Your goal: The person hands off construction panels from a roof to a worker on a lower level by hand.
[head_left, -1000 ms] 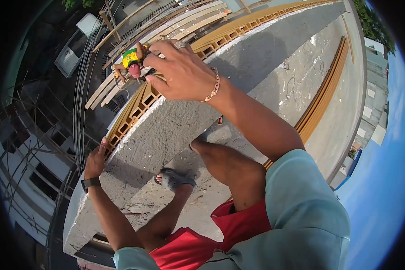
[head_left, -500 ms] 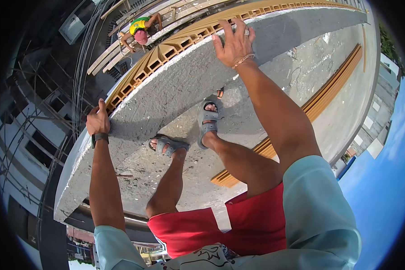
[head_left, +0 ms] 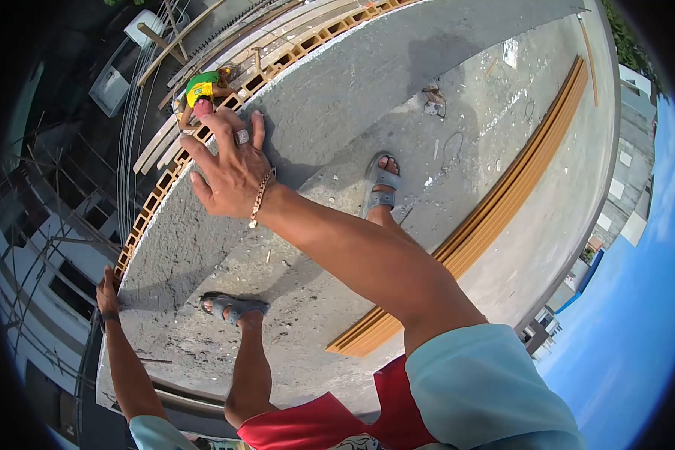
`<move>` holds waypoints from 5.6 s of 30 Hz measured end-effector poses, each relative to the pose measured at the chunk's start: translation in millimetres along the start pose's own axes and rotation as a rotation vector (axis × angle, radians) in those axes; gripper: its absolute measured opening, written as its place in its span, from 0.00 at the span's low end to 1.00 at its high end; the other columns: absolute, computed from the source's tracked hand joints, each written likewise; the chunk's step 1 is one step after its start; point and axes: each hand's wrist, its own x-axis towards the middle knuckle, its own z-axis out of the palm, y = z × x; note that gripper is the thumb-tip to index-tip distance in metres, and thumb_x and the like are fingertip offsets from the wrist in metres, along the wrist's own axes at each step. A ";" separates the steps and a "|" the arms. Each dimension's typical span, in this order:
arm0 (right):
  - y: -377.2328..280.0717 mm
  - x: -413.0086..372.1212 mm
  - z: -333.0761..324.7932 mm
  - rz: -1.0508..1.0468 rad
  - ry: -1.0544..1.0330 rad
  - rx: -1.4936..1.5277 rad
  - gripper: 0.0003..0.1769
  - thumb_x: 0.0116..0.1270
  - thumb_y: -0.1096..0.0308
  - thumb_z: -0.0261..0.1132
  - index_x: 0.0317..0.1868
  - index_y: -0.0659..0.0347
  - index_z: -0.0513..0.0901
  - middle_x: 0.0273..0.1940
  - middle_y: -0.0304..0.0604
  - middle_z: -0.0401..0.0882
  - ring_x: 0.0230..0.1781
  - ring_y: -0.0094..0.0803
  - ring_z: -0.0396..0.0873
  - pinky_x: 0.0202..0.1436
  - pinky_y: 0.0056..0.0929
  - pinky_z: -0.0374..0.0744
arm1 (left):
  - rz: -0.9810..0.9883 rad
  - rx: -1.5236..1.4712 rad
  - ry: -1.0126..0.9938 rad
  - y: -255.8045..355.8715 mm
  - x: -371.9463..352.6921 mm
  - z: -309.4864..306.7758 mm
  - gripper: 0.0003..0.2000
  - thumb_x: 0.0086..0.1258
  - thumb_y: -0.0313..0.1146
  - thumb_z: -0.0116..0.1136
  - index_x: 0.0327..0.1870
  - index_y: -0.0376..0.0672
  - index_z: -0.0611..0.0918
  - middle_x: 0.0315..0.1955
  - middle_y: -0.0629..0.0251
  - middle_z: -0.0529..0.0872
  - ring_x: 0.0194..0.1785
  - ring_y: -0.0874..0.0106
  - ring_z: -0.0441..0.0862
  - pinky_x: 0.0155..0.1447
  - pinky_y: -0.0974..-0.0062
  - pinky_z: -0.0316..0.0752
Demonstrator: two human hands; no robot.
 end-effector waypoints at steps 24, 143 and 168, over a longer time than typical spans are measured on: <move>613.0 -163.6 -174.3 0.801 -0.088 -0.741 0.15 0.58 0.66 0.57 0.46 0.50 0.84 0.45 0.52 0.81 0.46 0.47 0.80 0.50 0.37 0.77 | -0.117 -0.428 0.466 -39.9 -2.0 -0.8 0.32 0.60 0.62 0.54 0.30 0.32 0.84 0.22 0.69 0.78 0.24 0.79 0.68 0.33 0.79 0.61; -36.2 211.3 335.0 -0.630 -1.170 -0.611 0.15 0.51 0.70 0.54 0.33 0.71 0.83 0.37 0.62 0.81 0.40 0.51 0.81 0.47 0.38 0.78 | -0.063 -0.103 0.679 57.0 -51.4 25.2 0.20 0.60 0.45 0.54 0.18 0.36 0.83 0.14 0.52 0.80 0.19 0.55 0.77 0.48 0.65 0.72; 9.1 152.8 363.8 -0.494 -1.334 -0.660 0.20 0.51 0.69 0.60 0.47 0.57 0.83 0.48 0.53 0.80 0.49 0.45 0.79 0.50 0.39 0.79 | -0.103 -0.124 0.629 61.4 -54.2 21.2 0.22 0.62 0.47 0.54 0.27 0.32 0.83 0.23 0.48 0.83 0.28 0.53 0.81 0.39 0.64 0.73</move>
